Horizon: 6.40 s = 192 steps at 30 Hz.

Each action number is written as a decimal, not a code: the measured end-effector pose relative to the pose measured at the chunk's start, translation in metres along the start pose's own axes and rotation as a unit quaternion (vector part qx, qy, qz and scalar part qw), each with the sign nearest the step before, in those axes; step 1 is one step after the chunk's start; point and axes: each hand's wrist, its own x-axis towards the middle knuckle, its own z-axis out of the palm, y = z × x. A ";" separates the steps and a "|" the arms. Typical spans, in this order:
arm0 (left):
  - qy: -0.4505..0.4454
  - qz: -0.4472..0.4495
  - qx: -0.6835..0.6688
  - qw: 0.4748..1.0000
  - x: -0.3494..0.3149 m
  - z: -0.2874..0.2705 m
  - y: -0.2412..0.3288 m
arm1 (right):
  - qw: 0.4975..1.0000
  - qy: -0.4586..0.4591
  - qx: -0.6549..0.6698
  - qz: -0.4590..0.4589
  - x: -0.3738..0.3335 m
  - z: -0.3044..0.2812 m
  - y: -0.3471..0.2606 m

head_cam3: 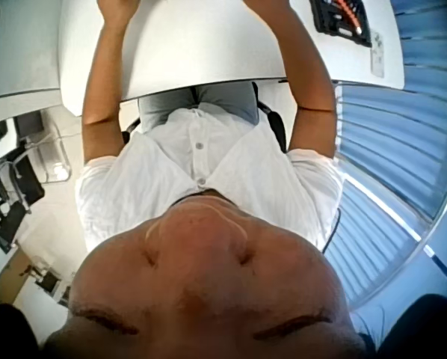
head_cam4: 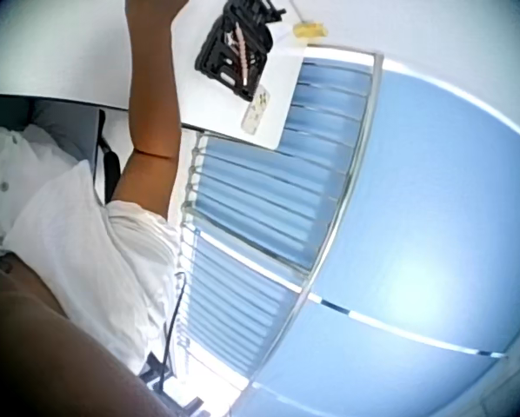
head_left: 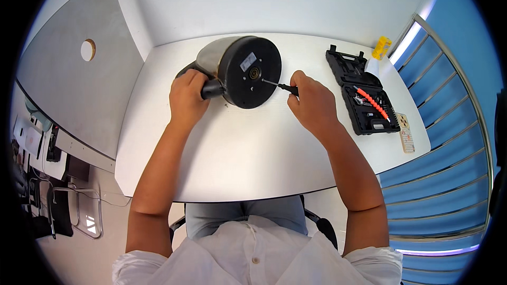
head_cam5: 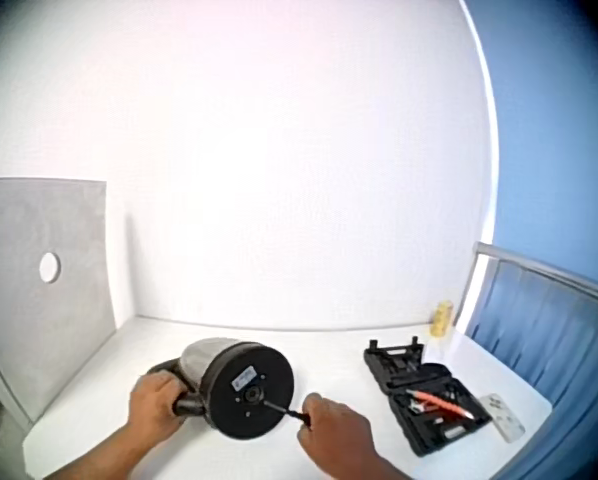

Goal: The person uses a screwdriver to remove screws from the base of a stainless steel electric kettle. They then detach the handle and continue unscrewing components on the kettle's body.

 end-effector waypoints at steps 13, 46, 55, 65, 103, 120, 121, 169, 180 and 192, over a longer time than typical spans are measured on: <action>-0.235 -0.058 -0.038 0.969 -0.028 -0.017 -0.007 | 0.961 0.193 -0.094 -0.175 -0.015 0.058 0.022; -0.381 -0.094 -0.062 0.918 -0.026 -0.027 -0.020 | 0.981 0.123 0.048 -0.142 0.005 0.081 0.029; -0.368 -0.078 -0.101 0.921 -0.032 -0.021 -0.026 | 0.976 0.156 -0.009 -0.149 0.004 0.093 0.028; -0.356 -0.088 -0.112 0.924 -0.033 -0.015 -0.029 | 0.957 0.137 -0.066 -0.248 0.037 0.078 0.028; -0.365 -0.094 -0.071 0.923 -0.033 -0.014 -0.011 | 0.953 0.156 -0.007 -0.259 0.038 0.080 0.040; -0.367 -0.060 -0.059 0.926 -0.033 -0.011 0.003 | 0.910 -0.221 0.326 0.126 0.048 0.063 0.044; -0.365 -0.057 -0.055 0.928 -0.033 -0.012 0.002 | 0.926 -0.189 0.312 0.099 0.045 0.063 0.041; -0.358 -0.020 -0.071 0.931 -0.037 -0.016 -0.004 | 0.991 0.046 -0.006 -0.128 0.030 0.075 0.030; -0.362 0.020 -0.062 0.930 -0.034 -0.019 0.004 | 0.881 -0.279 0.349 0.154 0.045 0.060 0.047; -0.370 -0.061 -0.062 0.925 -0.030 -0.020 -0.002 | 0.976 -0.095 0.188 0.046 0.045 0.043 0.037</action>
